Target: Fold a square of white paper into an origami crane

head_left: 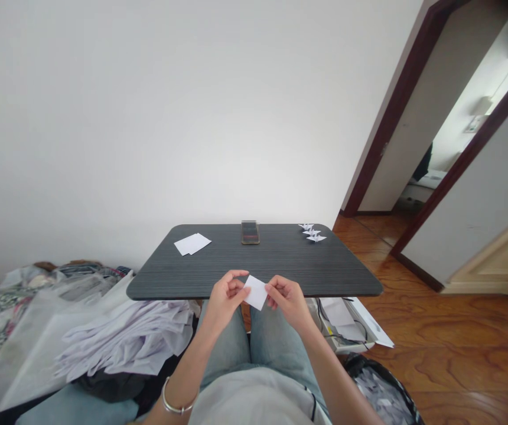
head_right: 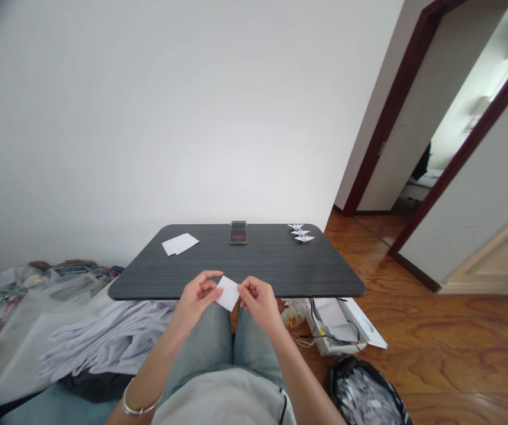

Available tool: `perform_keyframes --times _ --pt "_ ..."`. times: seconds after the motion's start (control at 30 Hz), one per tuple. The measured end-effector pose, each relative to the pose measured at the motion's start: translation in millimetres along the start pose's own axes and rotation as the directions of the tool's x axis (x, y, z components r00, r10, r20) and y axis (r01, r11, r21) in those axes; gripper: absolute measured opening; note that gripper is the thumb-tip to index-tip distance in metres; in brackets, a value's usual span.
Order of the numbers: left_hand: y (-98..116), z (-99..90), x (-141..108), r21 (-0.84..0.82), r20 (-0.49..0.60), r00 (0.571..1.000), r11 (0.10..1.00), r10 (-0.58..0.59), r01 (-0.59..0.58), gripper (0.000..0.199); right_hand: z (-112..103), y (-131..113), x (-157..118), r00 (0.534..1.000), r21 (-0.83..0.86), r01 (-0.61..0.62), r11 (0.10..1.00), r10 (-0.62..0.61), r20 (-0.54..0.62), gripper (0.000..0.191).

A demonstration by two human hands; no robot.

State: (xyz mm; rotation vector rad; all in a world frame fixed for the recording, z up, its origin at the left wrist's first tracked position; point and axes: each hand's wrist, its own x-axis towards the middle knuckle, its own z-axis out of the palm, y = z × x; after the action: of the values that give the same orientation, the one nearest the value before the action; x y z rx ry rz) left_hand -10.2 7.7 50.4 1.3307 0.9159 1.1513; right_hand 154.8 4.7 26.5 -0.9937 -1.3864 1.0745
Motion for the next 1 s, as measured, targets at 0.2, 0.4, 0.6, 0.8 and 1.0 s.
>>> perform_keyframes --times 0.2,0.4,0.6,0.8,1.0 --pt "-1 -1.3 0 0.047 0.002 0.999 0.998 0.043 -0.043 0.021 1 -4 -2 1.0 0.11 0.025 0.994 -0.024 -0.012 0.021" --pt "2 -4.4 0 0.068 0.019 1.0 0.997 0.024 -0.026 0.02 -6 -5 -5 0.982 0.122 0.145 0.982 -0.157 0.102 0.019" --pt "4 -2.7 1 0.008 0.001 1.0 1.0 0.003 -0.003 0.022 -7 -4 -6 0.979 0.038 0.159 0.987 -0.163 0.124 0.016" --pt "-1 -8.3 0 -0.053 0.129 0.984 0.992 0.122 -0.116 0.029 -7 0 -4 0.987 0.091 0.143 0.986 -0.149 0.057 0.015" --pt "-2 -9.3 -1 0.018 0.162 0.971 0.984 0.174 -0.179 0.025 -4 0 -4 0.992 0.139 0.117 0.983 -0.123 0.032 0.016"
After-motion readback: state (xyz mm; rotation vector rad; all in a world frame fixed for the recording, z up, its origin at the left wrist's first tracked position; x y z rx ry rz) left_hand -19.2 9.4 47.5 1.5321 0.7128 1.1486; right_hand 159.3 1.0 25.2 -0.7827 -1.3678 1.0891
